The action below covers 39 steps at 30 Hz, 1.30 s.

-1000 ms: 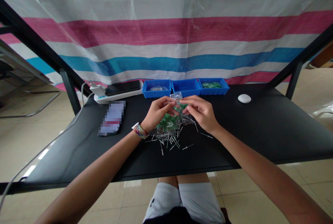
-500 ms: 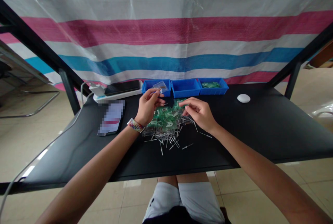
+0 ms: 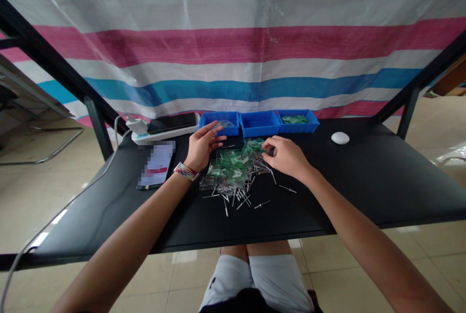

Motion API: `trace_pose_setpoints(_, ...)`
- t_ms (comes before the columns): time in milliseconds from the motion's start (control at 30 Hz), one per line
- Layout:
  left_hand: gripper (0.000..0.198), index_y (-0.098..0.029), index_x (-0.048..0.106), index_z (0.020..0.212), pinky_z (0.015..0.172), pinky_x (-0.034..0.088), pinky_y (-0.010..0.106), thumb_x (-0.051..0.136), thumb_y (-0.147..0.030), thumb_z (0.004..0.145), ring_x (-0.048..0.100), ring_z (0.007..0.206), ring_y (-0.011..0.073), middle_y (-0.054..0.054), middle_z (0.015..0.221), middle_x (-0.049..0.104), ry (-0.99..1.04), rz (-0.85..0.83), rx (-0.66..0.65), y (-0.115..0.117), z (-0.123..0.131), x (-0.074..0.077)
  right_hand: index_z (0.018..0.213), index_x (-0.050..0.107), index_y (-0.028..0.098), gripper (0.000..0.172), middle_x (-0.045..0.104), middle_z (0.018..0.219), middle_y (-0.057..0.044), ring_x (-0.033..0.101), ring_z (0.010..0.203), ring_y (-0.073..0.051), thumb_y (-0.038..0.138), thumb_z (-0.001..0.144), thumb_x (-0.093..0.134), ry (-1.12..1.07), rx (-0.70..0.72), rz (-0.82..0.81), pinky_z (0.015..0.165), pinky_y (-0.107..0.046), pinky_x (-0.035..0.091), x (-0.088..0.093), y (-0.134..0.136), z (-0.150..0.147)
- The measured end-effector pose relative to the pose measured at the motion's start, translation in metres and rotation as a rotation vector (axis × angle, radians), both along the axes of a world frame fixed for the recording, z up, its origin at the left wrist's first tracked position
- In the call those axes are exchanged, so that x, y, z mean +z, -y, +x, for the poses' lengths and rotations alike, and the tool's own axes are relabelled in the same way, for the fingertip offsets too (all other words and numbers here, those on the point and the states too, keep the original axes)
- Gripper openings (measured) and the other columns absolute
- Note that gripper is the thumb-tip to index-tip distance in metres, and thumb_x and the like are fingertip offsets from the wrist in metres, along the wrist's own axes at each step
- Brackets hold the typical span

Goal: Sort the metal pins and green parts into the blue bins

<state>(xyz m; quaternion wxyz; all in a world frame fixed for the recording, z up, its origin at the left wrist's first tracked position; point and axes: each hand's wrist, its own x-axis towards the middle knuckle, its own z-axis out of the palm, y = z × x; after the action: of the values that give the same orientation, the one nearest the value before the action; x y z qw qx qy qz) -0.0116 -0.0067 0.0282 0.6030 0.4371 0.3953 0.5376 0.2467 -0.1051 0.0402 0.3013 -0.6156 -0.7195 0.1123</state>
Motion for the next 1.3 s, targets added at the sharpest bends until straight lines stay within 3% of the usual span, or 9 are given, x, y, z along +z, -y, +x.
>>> trace_pose_setpoints(100,0.035,-0.012,0.076,0.113,0.061,0.060,0.023,0.075,-0.022,0.079,0.078,0.075,0.0157,0.014,0.117,0.079,-0.018,0.020,-0.002,0.001,0.000,0.000,0.091,0.073,0.025,0.010,0.075,0.102,-0.003,0.068,0.083,-0.022,0.031,0.084,0.078,0.221,-0.021,-0.071,0.061,-0.030,0.038,0.002,0.002,0.004)
trace_pose_setpoints(233,0.030,-0.013,0.075,0.103,0.059,0.058,0.022,0.074,-0.023,0.075,0.076,0.072,0.0153,0.010,0.105,0.079,-0.033,0.030,0.003,0.002,0.002,0.000,0.090,0.072,0.024,0.012,0.074,0.101,-0.003,0.068,0.083,-0.022,0.033,0.086,0.078,0.307,0.015,-0.088,0.058,-0.030,0.032,0.001,0.000,0.006)
trace_pose_setpoints(367,0.026,-0.014,0.073,0.097,0.057,0.055,0.022,0.073,-0.025,0.073,0.074,0.067,0.0138,0.007,0.095,0.077,-0.053,0.042,0.007,0.003,0.003,0.000,0.086,0.071,0.024,0.002,0.074,0.095,-0.002,0.067,0.082,-0.020,0.023,0.087,0.073,0.351,0.075,-0.039,0.058,-0.030,0.031,0.003,0.000,0.008)
trace_pose_setpoints(500,0.020,-0.015,0.071,0.091,0.055,0.051,0.021,0.072,-0.027,0.074,0.070,0.063,0.0121,0.005,0.088,0.073,-0.084,0.084,0.013,0.003,0.004,-0.002,0.080,0.067,0.023,0.009,0.071,0.087,-0.003,0.064,0.079,-0.020,0.018,0.087,0.066,0.326,0.036,0.089,0.061,-0.031,0.034,0.009,0.003,0.010)
trace_pose_setpoints(667,0.017,-0.015,0.071,0.088,0.056,0.051,0.023,0.073,-0.028,0.076,0.068,0.060,0.0119,0.003,0.082,0.070,-0.087,0.172,-0.029,0.007,0.006,-0.001,0.080,0.068,0.021,0.012,0.069,0.083,-0.004,0.058,0.068,-0.017,0.023,0.091,0.062,-0.142,0.006,0.234,0.064,-0.031,0.042,0.008,-0.003,0.009)
trace_pose_setpoints(800,0.022,-0.016,0.075,0.095,0.060,0.052,0.026,0.071,-0.037,0.088,0.069,0.062,0.0145,0.003,0.080,0.071,-0.224,0.331,-0.195,0.020,0.011,0.005,0.088,0.073,0.020,0.022,0.069,0.075,-0.002,0.058,0.058,-0.015,0.041,0.089,0.071,-0.745,0.093,0.013,0.054,-0.028,0.045,-0.004,-0.010,-0.001)
trace_pose_setpoints(900,0.030,-0.016,0.075,0.091,0.064,0.053,0.027,0.070,-0.046,0.094,0.068,0.066,0.0161,0.005,0.077,0.073,-0.339,0.412,-0.337,0.034,0.017,0.012,0.092,0.076,0.019,0.030,0.072,0.077,-0.002,0.064,0.062,-0.016,0.046,0.082,0.081,-1.002,0.146,-0.128,0.056,-0.028,0.052,-0.011,-0.009,-0.014)
trace_pose_setpoints(1067,0.033,-0.017,0.070,0.082,0.064,0.050,0.026,0.073,-0.047,0.095,0.064,0.067,0.0154,0.003,0.072,0.070,-0.432,0.454,-0.425,0.049,0.024,0.019,0.090,0.079,0.018,0.032,0.072,0.073,-0.001,0.067,0.065,-0.016,0.045,0.076,0.089,-1.158,0.190,-0.196,0.062,-0.030,0.058,-0.013,-0.003,-0.030)
trace_pose_setpoints(1300,0.033,-0.017,0.064,0.082,0.061,0.049,0.023,0.075,-0.045,0.095,0.063,0.064,0.0132,0.000,0.069,0.066,-0.387,0.465,-0.453,0.046,0.023,0.012,0.092,0.077,0.019,0.030,0.069,0.074,0.001,0.063,0.061,-0.014,0.043,0.078,0.088,-1.096,0.214,-0.187,0.058,-0.028,0.055,-0.009,0.000,-0.031)
